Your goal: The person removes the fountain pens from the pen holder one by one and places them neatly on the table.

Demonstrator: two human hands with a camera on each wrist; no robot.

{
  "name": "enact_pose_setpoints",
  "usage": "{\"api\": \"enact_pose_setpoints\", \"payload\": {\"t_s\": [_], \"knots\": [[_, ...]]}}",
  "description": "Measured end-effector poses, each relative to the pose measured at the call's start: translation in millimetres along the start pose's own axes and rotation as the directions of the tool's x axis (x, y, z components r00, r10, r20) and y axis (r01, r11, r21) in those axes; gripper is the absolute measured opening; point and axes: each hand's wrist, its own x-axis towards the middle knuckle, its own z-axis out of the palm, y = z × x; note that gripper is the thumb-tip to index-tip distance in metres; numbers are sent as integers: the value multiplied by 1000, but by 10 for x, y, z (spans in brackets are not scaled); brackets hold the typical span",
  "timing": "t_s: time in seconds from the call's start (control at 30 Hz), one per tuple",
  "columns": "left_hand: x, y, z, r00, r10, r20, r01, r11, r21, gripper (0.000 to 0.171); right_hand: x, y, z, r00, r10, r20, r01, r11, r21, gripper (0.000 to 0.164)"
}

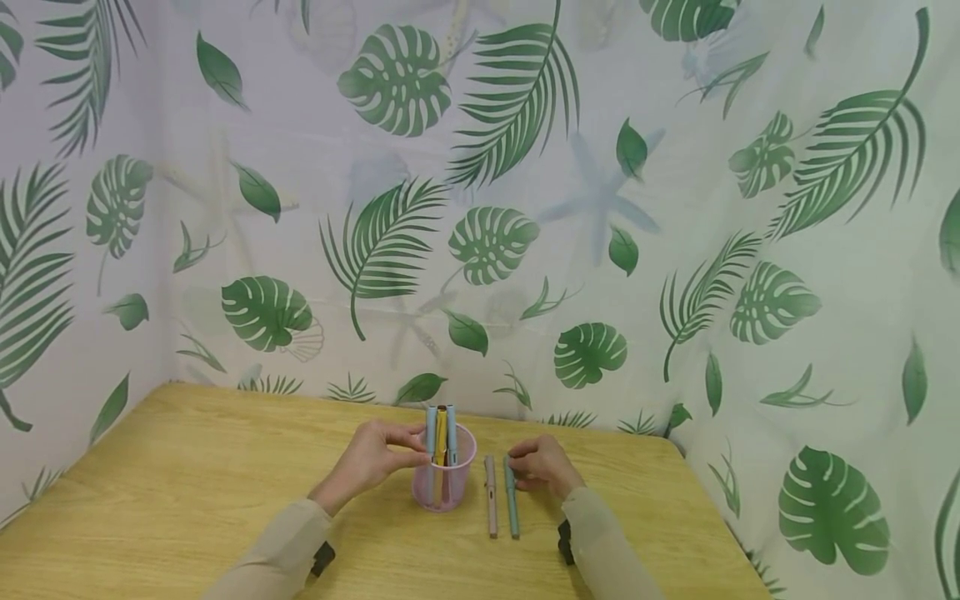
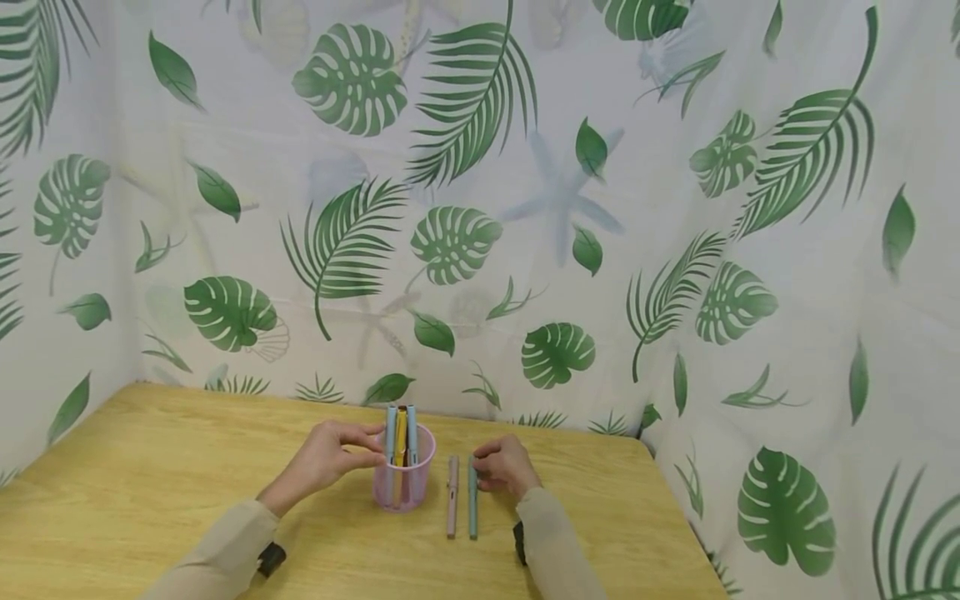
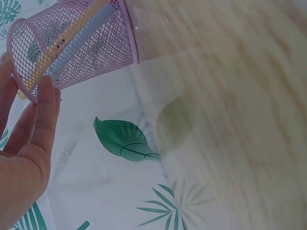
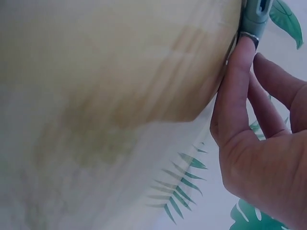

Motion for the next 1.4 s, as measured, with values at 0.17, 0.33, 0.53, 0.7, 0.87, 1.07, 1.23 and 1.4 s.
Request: {"api": "enact_pose_setpoints", "payload": {"t_s": [0.17,0.33,0.53,0.7,0.87,1.07,1.23,1.4], "knots": [[3,-9,2,1000,-5,-4,5,1000,14,12,22,41,-43,1000,-2,1,2,1000,31,27],[-2,-23,-7,1000,-14,-5,14,1000,10,12,3,78,-92,1000,-17,8,16,999,45,29],[-16,-4,-26,1000,-3,3,3,1000,18,15,-21,85,-137,1000,-27,0,26,997,67,31],[-10,7,-33,1000,-2,6,2,1000,15,13,-5,68,-170,999,-50,14,48,993,105,35],[3,2,-27,1000,-3,9,2,1000,13,14,-19,36,-171,994,-101,39,93,981,169,40],[16,-10,-22,1000,1,10,-1,1000,12,15,-24,-28,-114,991,-135,10,130,966,224,36],[10,-30,-12,1000,2,10,-2,999,33,12,-37,-40,-63,990,-141,-5,137,950,282,35],[9,-20,-5,1000,7,10,-8,999,40,13,-68,-73,-29,988,-152,-10,147,934,325,38]]}}
